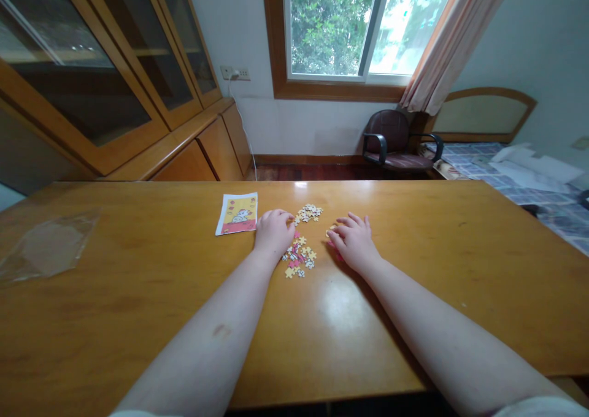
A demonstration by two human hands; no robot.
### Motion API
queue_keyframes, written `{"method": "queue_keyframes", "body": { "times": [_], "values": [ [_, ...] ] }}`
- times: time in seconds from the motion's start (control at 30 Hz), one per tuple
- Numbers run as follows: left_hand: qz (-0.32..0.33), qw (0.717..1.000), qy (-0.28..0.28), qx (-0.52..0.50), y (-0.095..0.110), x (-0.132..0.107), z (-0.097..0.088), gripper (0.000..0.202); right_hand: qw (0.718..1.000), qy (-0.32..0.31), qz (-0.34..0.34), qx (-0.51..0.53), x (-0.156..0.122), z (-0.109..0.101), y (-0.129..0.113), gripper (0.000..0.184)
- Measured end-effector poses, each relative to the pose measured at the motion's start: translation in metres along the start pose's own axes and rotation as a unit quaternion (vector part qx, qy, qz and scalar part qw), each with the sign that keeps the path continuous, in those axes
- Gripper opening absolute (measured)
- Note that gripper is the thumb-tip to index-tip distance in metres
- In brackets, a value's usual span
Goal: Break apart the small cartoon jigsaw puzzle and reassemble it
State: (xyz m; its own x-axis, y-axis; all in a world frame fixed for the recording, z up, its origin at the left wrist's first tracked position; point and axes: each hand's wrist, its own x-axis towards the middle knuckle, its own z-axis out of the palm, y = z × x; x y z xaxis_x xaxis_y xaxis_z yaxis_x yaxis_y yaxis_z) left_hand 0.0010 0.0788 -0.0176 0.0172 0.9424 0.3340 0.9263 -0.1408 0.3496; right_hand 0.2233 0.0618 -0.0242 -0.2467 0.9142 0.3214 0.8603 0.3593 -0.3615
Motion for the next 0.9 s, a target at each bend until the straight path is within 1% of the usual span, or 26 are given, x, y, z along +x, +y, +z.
{"method": "queue_keyframes", "body": {
  "times": [0.07,0.2,0.33,0.53,0.67,0.77,0.9],
  "values": [
    [0.008,1.000,-0.012,0.012,0.000,-0.001,0.001,0.016,1.000,0.008,-0.001,0.008,0.000,0.000,0.000,0.027],
    [0.018,0.999,-0.038,0.016,0.003,-0.002,0.001,0.013,0.999,0.001,-0.023,0.027,-0.001,-0.002,-0.004,0.027],
    [0.033,0.998,-0.055,0.010,0.007,-0.002,-0.002,0.011,0.999,-0.004,-0.020,0.039,-0.001,-0.003,-0.005,0.026],
    [0.026,0.998,-0.059,0.012,0.009,-0.003,-0.001,0.020,0.998,-0.002,-0.044,0.055,-0.001,0.001,-0.003,0.025],
    [0.034,0.997,-0.072,0.009,0.012,-0.002,-0.003,0.013,0.997,-0.001,-0.054,0.061,-0.001,0.002,-0.002,0.025],
    [0.049,0.995,-0.084,-0.005,0.014,-0.002,-0.006,0.012,0.997,-0.002,-0.053,0.062,0.000,0.003,-0.002,0.025],
    [0.082,0.990,-0.111,0.011,0.015,-0.002,-0.010,0.014,0.997,-0.006,-0.053,0.063,-0.001,0.003,-0.001,0.025]
  ]
}}
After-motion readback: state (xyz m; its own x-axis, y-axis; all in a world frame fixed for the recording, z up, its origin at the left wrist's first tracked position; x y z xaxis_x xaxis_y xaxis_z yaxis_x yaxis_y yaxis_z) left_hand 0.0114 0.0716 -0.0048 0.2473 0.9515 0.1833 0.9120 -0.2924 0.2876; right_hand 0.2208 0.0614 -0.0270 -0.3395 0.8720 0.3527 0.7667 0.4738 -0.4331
